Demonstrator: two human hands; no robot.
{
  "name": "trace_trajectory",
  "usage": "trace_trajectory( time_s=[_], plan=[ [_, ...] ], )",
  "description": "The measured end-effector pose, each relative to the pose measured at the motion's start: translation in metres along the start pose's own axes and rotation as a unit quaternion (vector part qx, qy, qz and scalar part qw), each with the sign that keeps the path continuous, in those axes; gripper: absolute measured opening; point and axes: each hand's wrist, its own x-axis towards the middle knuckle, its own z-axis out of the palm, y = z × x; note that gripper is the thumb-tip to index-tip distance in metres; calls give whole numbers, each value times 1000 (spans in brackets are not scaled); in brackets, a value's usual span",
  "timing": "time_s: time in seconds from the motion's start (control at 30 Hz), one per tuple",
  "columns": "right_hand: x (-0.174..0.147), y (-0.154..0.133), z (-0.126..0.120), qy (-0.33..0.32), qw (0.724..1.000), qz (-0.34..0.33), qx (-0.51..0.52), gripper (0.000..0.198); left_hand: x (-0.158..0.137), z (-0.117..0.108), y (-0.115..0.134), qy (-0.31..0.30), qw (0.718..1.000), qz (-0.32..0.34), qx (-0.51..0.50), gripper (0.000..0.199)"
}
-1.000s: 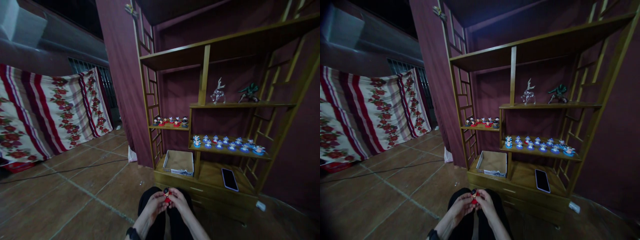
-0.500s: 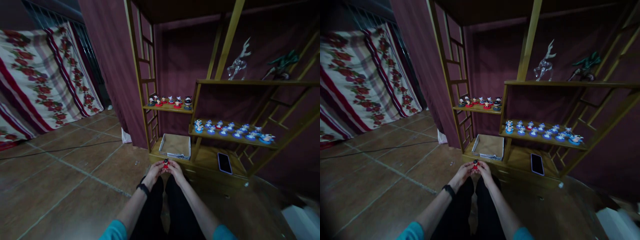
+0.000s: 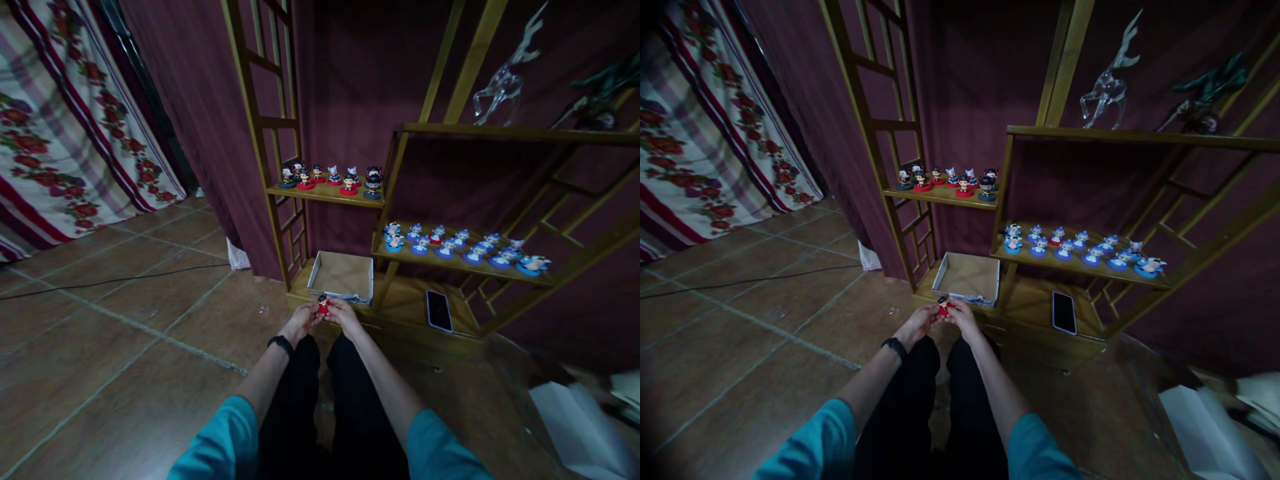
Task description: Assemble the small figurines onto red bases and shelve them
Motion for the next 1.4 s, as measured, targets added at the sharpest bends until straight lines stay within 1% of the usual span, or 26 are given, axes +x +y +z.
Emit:
trace_trajectory(
  time_s=[0.13,0.3,0.37,0.47,0.57,0.67,0.83,1.07,1.23,1.4],
  plan=[
    [11,-1,1,1,999,42,-26,27,9,-4,0,11,1000,-7,6,4],
    [23,0,6,-15,993,79,-81,19,17,-8,0,30,1000,4,-2,3],
    [29,3,8,-7,991,89,-99,19,19,-9,0,35,999,7,-9,3],
    [37,8,10,24,989,96,-114,21,20,-11,0,37,999,9,-18,5],
    [40,10,11,46,988,96,-113,23,19,-13,2,9,1000,5,-14,12],
    [41,9,11,44,988,100,-106,24,20,-16,4,-17,1000,6,-2,19],
    [41,7,11,34,986,105,-124,20,26,-21,3,-24,1000,9,5,17],
    [42,10,14,50,987,73,-132,19,28,-22,-2,-16,1000,21,-5,14],
    [41,11,17,44,991,56,-114,17,27,-25,-2,-3,1000,16,-21,15],
    [38,8,20,30,993,56,-101,17,26,-29,-2,20,999,19,-41,11]
  ],
)
